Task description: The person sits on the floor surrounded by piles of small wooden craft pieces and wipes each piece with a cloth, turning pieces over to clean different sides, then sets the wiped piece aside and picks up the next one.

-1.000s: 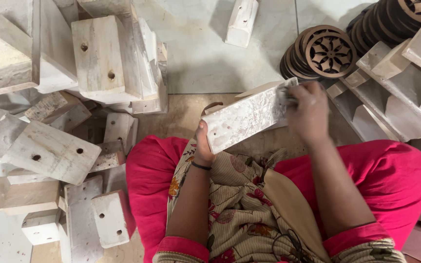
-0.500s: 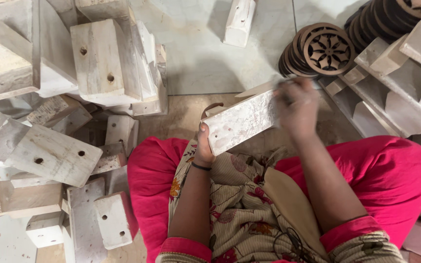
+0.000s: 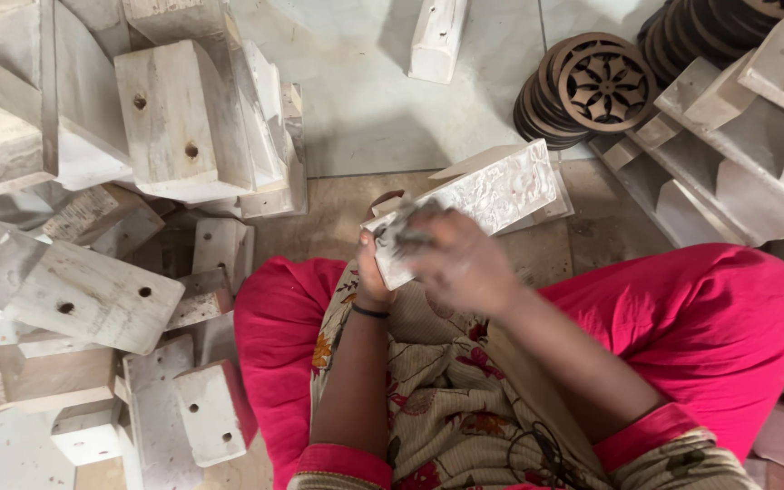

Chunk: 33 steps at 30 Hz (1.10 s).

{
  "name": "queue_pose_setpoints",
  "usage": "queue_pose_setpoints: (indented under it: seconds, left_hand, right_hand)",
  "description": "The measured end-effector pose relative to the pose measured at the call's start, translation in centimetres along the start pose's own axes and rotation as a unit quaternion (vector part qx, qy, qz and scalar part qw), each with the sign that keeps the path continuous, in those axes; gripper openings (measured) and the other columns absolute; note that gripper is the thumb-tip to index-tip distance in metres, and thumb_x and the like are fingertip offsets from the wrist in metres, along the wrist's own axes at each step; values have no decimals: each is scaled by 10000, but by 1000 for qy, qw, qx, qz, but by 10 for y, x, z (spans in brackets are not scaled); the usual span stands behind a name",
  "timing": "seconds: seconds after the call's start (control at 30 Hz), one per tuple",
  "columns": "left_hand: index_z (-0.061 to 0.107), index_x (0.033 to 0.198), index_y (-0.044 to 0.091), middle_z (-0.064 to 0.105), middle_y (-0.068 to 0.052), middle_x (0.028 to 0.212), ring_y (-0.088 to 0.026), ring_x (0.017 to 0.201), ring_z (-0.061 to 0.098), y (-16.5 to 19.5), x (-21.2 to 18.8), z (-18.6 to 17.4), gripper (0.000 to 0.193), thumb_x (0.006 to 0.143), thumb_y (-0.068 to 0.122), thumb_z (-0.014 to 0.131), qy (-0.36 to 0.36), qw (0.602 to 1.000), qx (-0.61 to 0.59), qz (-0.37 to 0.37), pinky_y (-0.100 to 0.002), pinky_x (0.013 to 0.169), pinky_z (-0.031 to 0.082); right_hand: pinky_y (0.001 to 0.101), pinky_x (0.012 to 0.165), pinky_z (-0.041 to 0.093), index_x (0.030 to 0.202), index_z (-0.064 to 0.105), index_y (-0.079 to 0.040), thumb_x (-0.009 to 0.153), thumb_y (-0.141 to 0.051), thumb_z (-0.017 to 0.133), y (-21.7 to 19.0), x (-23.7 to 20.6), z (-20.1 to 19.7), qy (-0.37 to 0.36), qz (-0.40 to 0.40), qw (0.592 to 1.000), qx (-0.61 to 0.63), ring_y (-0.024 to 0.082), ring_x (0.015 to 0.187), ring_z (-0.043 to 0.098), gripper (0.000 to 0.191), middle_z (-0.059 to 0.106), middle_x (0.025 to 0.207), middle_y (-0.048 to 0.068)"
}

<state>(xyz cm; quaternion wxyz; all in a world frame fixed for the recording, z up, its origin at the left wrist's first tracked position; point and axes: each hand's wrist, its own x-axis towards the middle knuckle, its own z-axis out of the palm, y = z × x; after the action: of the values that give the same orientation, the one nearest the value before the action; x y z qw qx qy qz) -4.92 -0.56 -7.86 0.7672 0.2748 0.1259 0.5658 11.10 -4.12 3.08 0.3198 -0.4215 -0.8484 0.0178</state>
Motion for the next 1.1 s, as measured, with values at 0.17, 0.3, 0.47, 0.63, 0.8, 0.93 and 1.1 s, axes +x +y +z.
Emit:
queue_pose_setpoints:
  seconds: [0.17,0.3,0.47,0.63,0.8,0.93,1.1]
  left_hand:
    - [472,1472,-23,598,-196,1391,-297,1274,614,8,-1,15,856,984,678,511,89,993,70,14,-422,1086,512]
    - [438,1509,-17,591,-180,1401,-295,1307,590,12,-1,23,825,1010,635,525,46,996,69,27,-434,1115,479]
    - [415,1518,20,572,-197,1444,-327,1332,570,9,-4,9,836,974,646,517,1,1000,28,-15,-464,1133,463]
    - [420,1519,8,568,-162,1463,-299,1333,579,6,-1,-4,854,963,652,485,9,997,-54,-59,-443,1136,474]
    - [433,1514,-24,589,-198,1406,-316,1298,601,6,-4,8,821,1032,635,513,37,997,59,25,-455,1111,493]
    - [411,1523,1,585,-177,1412,-290,1302,602,12,-3,20,838,997,639,549,25,995,87,29,-433,1106,500]
    - [379,1534,22,586,-181,1408,-301,1281,608,15,-4,18,852,982,649,545,1,998,61,7,-444,1088,519]
  right_hand:
    - [362,866,613,1097,736,-114,981,-84,726,100,-13,-24,140,303,943,-1,256,1039,708,121,672,1224,131]
    - [446,816,558,1069,721,-42,874,-57,774,106,-17,-28,175,326,923,-105,319,976,658,203,655,1113,188]
    - [408,795,553,1124,688,-103,841,-18,716,15,-2,-3,68,224,972,13,295,1011,633,297,649,1153,106]
    - [434,898,550,1064,697,-139,769,-69,766,-11,1,1,-9,23,999,43,302,1047,613,310,632,1193,109]
    - [401,889,568,1104,740,-76,914,-29,742,93,-7,-27,103,274,954,-58,285,1053,657,197,648,1187,134]
    - [374,741,573,1069,711,3,911,-55,768,113,-14,-28,169,365,915,-41,260,858,668,178,620,1126,210]
    - [432,835,560,1123,709,-53,762,28,706,25,-2,-14,33,188,982,-4,328,996,624,370,633,1158,165]
